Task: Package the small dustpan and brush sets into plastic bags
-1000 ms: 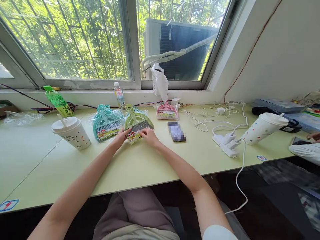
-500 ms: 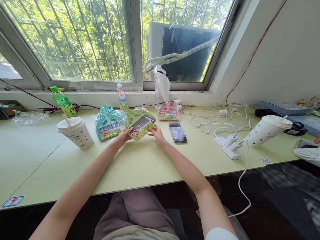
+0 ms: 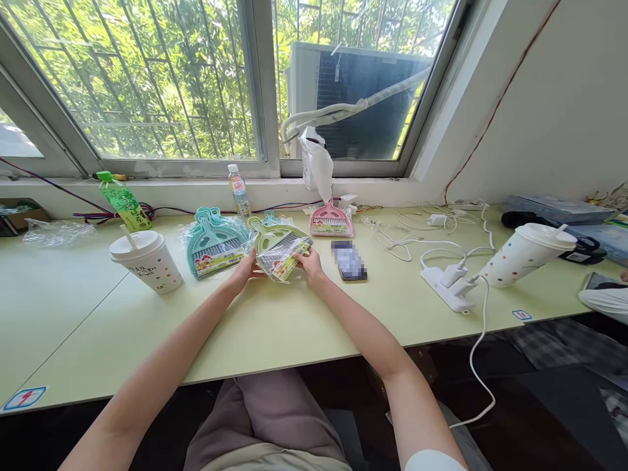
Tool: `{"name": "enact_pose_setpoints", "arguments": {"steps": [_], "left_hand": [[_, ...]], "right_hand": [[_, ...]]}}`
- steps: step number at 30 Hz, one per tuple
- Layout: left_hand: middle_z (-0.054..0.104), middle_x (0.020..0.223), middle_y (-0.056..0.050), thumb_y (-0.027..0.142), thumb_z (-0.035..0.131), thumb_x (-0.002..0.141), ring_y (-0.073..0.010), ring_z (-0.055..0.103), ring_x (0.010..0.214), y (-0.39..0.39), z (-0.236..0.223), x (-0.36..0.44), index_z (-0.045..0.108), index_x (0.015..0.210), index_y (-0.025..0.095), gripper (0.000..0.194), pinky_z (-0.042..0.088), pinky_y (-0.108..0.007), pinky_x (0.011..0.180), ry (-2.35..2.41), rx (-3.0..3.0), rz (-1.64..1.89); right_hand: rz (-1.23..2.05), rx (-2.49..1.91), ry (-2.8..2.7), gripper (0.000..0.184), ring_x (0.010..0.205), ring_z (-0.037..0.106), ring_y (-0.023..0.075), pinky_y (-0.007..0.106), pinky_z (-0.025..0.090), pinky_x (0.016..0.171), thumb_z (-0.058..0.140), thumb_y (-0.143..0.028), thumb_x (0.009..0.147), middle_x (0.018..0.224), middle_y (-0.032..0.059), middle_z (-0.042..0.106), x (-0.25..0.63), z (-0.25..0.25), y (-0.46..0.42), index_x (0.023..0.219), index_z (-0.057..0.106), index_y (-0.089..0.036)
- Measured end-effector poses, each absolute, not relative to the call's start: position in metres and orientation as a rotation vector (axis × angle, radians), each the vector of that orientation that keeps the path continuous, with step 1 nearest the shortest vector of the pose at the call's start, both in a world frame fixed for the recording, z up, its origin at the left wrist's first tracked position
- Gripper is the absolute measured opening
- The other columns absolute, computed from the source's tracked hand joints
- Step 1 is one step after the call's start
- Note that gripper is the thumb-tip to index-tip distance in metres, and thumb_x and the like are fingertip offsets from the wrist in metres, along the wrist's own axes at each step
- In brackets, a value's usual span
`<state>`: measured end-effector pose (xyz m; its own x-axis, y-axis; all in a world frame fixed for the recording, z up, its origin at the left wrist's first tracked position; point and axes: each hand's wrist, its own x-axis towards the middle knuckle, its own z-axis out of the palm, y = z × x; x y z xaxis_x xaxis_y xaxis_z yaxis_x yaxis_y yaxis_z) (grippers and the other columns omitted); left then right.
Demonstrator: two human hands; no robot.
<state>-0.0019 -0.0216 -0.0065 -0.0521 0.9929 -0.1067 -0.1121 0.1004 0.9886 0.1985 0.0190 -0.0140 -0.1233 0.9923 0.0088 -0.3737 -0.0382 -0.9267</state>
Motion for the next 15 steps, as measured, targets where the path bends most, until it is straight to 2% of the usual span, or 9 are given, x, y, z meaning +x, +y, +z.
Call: {"name": "enact_pose_setpoints", "arguments": {"steps": [3, 6, 11, 13, 15], "left_hand": [[0.07, 0.083, -0.009, 0.06, 0.063, 0.076, -0.0185, 0.067, 0.067, -0.019, -0.003, -0.009, 0.066, 0.086, 0.016, 0.046, 0.059, -0.035, 0.066, 1.204, 0.957, 1.362], [0.068, 0.081, -0.007, 0.047, 0.071, 0.073, -0.0146, 0.065, 0.059, -0.016, 0.0, -0.017, 0.066, 0.089, 0.014, 0.037, 0.058, -0.034, 0.063, 1.187, 0.935, 1.429], [0.065, 0.074, -0.004, 0.049, 0.062, 0.079, -0.0114, 0.06, 0.054, -0.015, 0.005, -0.026, 0.067, 0.094, 0.016, 0.037, 0.054, -0.028, 0.058, 1.28, 0.85, 1.63], [0.067, 0.082, -0.006, 0.051, 0.06, 0.081, -0.0118, 0.061, 0.057, -0.017, 0.009, -0.028, 0.067, 0.097, 0.017, 0.039, 0.052, -0.026, 0.057, 1.287, 0.896, 1.645], [0.068, 0.098, -0.008, 0.053, 0.057, 0.082, -0.0138, 0.064, 0.067, -0.02, 0.014, -0.031, 0.064, 0.107, 0.019, 0.043, 0.052, -0.025, 0.059, 1.313, 0.93, 1.698]], "right_hand": [[1.457, -0.891, -0.976, 0.041, 0.077, 0.07, 0.0178, 0.035, 0.061, 0.077, 0.085, -0.019, 0.056, 0.086, 0.0024, 0.073, 0.202, -0.009, 0.02, 0.088, 0.058, -0.019], [1.452, -0.898, -0.991, 0.041, 0.076, 0.07, 0.0177, 0.035, 0.061, 0.076, 0.084, -0.017, 0.057, 0.086, 0.0025, 0.073, 0.204, -0.004, 0.02, 0.089, 0.059, -0.019], [1.467, -0.912, -1.102, 0.036, 0.073, 0.07, 0.0198, 0.037, 0.061, 0.07, 0.084, -0.018, 0.059, 0.083, 0.0042, 0.073, 0.201, 0.005, 0.014, 0.088, 0.062, -0.019], [1.475, -0.91, -1.145, 0.036, 0.072, 0.07, 0.0199, 0.036, 0.061, 0.068, 0.084, -0.02, 0.058, 0.083, 0.0046, 0.073, 0.203, 0.008, 0.014, 0.088, 0.063, -0.018], [1.478, -0.908, -1.198, 0.038, 0.072, 0.07, 0.0196, 0.034, 0.06, 0.065, 0.084, -0.022, 0.057, 0.083, 0.0049, 0.074, 0.209, 0.01, 0.015, 0.089, 0.064, -0.018]]}}
